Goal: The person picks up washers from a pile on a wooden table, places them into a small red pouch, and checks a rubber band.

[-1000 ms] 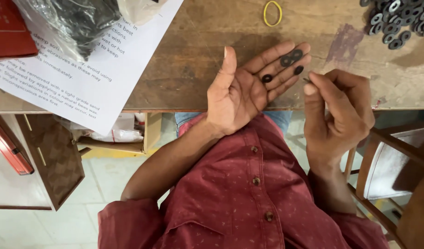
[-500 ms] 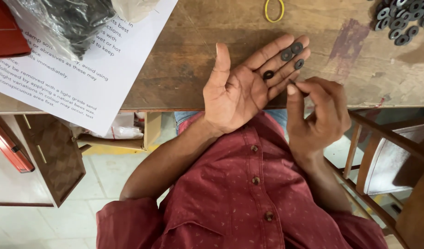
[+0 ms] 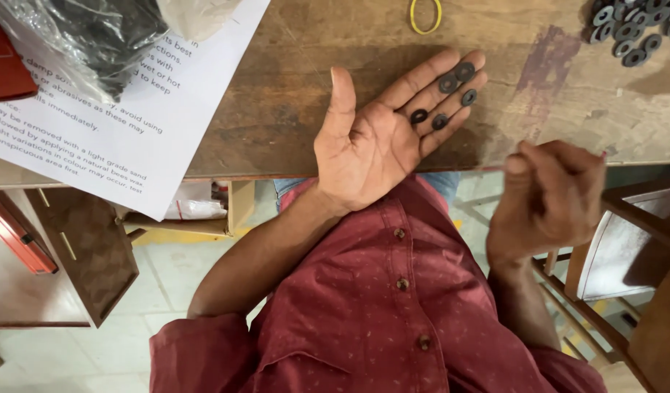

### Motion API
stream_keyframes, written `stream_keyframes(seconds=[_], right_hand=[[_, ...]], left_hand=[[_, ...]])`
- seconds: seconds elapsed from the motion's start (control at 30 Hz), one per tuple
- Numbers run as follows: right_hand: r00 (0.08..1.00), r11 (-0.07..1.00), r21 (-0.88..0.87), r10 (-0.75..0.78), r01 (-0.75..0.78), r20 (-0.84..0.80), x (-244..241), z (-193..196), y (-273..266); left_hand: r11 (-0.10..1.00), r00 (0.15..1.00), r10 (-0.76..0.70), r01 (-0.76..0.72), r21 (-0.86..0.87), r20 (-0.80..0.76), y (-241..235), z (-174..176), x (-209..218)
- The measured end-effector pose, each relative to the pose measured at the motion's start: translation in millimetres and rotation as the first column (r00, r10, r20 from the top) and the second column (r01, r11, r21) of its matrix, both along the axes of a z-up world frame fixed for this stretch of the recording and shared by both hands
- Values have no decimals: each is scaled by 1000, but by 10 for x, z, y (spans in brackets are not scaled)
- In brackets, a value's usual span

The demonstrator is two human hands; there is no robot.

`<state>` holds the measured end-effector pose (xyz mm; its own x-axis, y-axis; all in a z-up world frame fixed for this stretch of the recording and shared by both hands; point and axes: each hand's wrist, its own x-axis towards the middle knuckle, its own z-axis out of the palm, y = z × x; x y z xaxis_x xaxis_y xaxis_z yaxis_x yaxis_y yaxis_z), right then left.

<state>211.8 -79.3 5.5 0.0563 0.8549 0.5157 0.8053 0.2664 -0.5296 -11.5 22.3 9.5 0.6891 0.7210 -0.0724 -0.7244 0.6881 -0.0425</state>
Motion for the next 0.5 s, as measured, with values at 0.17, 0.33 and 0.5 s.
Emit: stream_keyframes(seconds=[0.17,0.33,0.5], right_hand=[[956,973,-66,-203,221,209,512,-102,155],[981,973,-127,-190,193,35,771,19,529],[989,979,-161,137,-126,58,661,214,817]], left_hand=[[997,998,37,-41,67,53,-119,-235,12],[997,996,36,-41,58,79,-102,-208,28],[999,996,34,-35,11,78,-95,-144,40]])
